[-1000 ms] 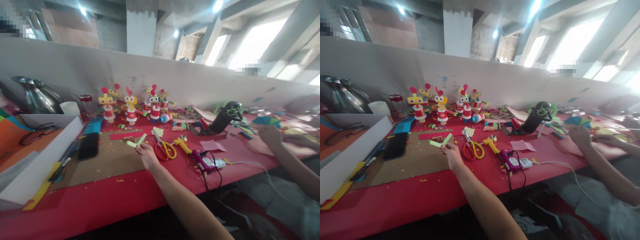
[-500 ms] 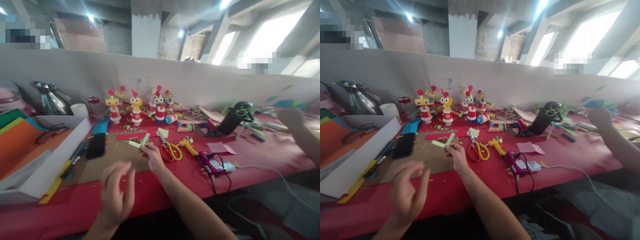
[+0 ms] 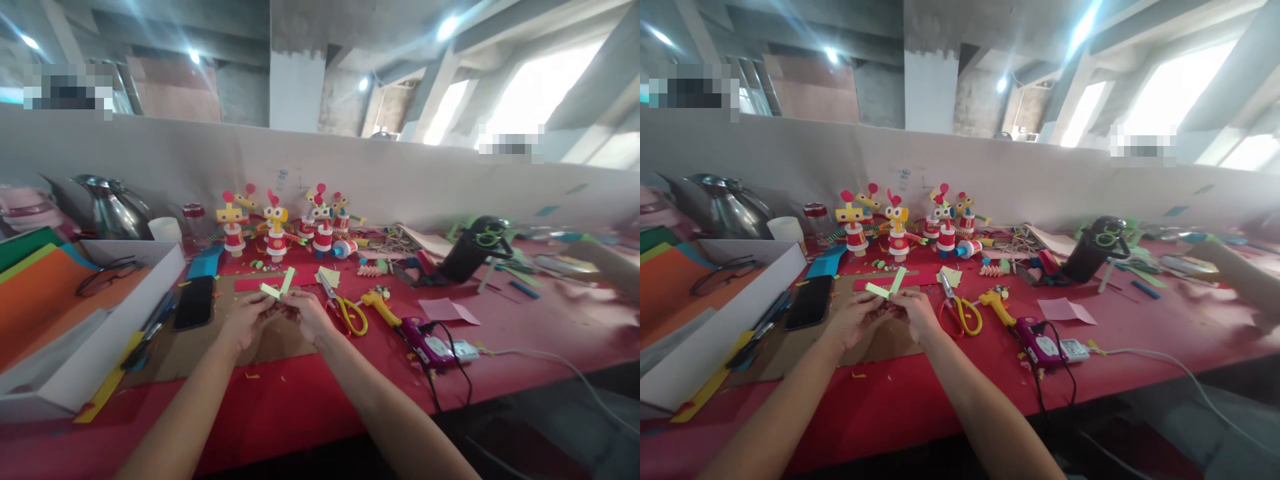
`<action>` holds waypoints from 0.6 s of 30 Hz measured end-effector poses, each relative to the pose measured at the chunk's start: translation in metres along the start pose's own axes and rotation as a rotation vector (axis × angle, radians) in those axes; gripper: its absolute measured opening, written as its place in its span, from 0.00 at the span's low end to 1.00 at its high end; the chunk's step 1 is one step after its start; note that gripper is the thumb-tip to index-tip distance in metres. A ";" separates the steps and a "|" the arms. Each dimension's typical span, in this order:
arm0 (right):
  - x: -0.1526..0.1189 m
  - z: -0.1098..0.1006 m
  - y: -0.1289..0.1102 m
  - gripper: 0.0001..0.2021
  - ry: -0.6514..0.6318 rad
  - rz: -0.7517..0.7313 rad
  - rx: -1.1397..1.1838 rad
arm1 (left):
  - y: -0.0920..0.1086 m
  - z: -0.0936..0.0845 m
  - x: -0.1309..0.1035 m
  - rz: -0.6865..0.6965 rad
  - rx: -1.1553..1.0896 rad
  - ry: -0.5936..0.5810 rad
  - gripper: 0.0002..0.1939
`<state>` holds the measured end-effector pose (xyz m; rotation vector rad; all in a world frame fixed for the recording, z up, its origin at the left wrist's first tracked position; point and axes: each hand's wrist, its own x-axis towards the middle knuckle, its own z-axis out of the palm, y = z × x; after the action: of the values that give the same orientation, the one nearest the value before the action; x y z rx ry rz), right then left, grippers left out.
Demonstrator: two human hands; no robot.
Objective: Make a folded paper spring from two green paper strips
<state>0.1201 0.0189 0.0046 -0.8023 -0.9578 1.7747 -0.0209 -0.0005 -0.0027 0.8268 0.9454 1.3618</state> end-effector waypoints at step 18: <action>0.009 -0.016 0.020 0.12 -0.060 -0.062 -0.266 | -0.014 -0.012 -0.002 -0.154 -0.030 0.114 0.11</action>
<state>0.1220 0.0261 -0.0216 -0.8784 -1.2635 1.6468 -0.0263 -0.0035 -0.0199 0.6453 1.0527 1.2970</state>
